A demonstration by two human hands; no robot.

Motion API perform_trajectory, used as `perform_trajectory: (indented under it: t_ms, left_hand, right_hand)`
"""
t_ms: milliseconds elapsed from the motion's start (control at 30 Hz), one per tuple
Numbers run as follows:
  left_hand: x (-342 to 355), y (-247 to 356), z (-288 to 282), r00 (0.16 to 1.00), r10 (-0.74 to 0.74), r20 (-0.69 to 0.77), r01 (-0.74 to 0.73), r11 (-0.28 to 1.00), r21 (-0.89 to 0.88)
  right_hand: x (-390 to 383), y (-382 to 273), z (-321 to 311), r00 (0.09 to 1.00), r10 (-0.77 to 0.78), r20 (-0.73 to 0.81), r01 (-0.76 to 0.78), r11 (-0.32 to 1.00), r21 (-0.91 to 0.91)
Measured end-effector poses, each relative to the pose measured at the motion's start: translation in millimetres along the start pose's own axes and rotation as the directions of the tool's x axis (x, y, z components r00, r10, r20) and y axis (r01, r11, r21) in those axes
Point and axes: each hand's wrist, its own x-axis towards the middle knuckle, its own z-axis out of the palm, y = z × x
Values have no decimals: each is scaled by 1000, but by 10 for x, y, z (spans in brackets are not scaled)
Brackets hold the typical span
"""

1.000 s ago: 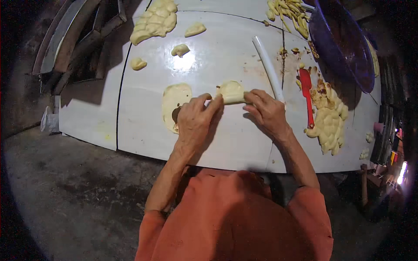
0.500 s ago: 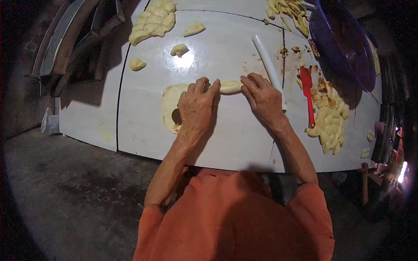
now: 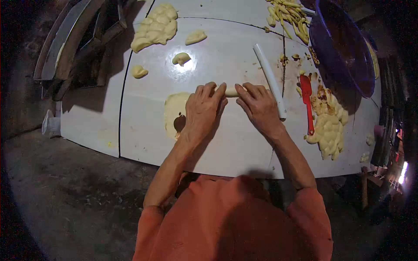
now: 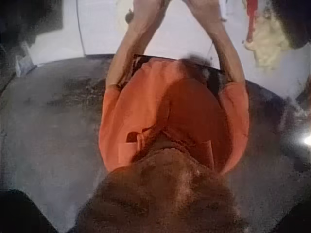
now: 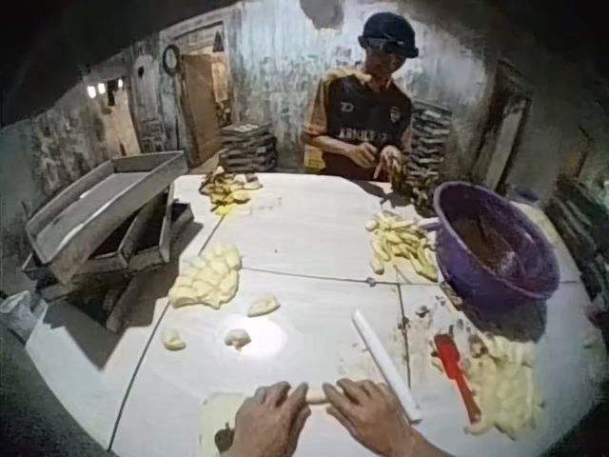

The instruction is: The person flattens dough portions with a rolling pin, spreads chocolate filling using a spatula, adds banana slices, rolls the dough over the filling by hand, and places the finished rolls onto a baking tray.

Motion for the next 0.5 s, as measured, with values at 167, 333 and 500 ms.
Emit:
perform_trajectory:
  t_ms: [167,333,500]
  left_hand:
    - [236,-5,-123,994,3,113,0,1000,-26]
    - [-119,256,-274,979,13,205,0,998,-67]
    - [-373,307,-210,985,-46,164,55,997,-52]
  right_hand:
    - [251,62,-108,989,85,121,-120,937,328]
    - [-18,-73,-469,965,7,260,-83,956,283]
    - [83,233,-646,946,138,294,-222,936,273]
